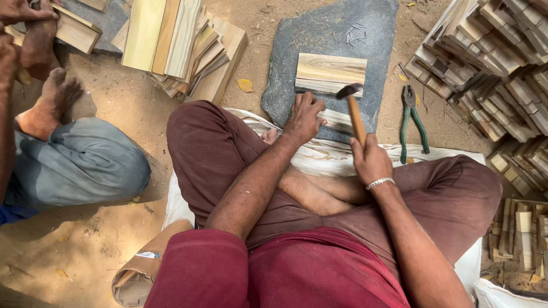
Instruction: The person sits cross-legged on the ground and uses a hammer to drive nails into small wooden planks, assembling them into a small wooden structure. Another person works alongside doing the same task.
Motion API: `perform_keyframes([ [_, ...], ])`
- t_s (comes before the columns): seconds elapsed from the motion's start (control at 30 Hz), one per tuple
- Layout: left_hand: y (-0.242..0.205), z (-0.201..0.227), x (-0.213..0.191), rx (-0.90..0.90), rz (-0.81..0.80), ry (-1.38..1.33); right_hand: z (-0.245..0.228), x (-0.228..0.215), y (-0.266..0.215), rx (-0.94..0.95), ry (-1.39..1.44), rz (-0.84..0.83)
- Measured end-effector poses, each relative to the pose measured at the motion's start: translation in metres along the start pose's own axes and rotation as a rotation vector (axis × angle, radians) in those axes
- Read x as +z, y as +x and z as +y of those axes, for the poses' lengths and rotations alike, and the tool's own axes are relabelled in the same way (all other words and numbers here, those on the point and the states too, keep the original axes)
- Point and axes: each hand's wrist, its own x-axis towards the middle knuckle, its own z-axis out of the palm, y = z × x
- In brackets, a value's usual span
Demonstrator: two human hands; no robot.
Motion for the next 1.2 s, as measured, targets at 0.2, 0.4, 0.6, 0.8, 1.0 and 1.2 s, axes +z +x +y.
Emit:
perform_keyframes([
  [0.2,0.006,0.003,-0.003,-0.04,-0.043,0.021,0.001,0.011,0.01,-0.106,-0.109,0.085],
  [0.4,0.008,0.009,-0.01,-0.081,-0.067,0.059,0.007,0.015,0.01,-0.012,0.061,0.007],
  [0.6,0.022,0.003,-0.012,-0.166,0.185,0.124,0.017,0.0,0.037,-0.119,0.498,0.1],
  [0.8,0.031,-0.003,-0.023,-0.435,0.188,-0.024,0.014,0.013,0.096,-0.274,0.474,0.2],
  [1.0,0.016,0.004,-0.02,-0.477,0.115,-0.018,0.027,0.036,0.085,-0.28,0.221,0.33],
  [1.2,0.011,0.001,-0.014,-0.385,0.155,-0.033,0.028,0.035,0.075,-0.231,0.233,0.368],
])
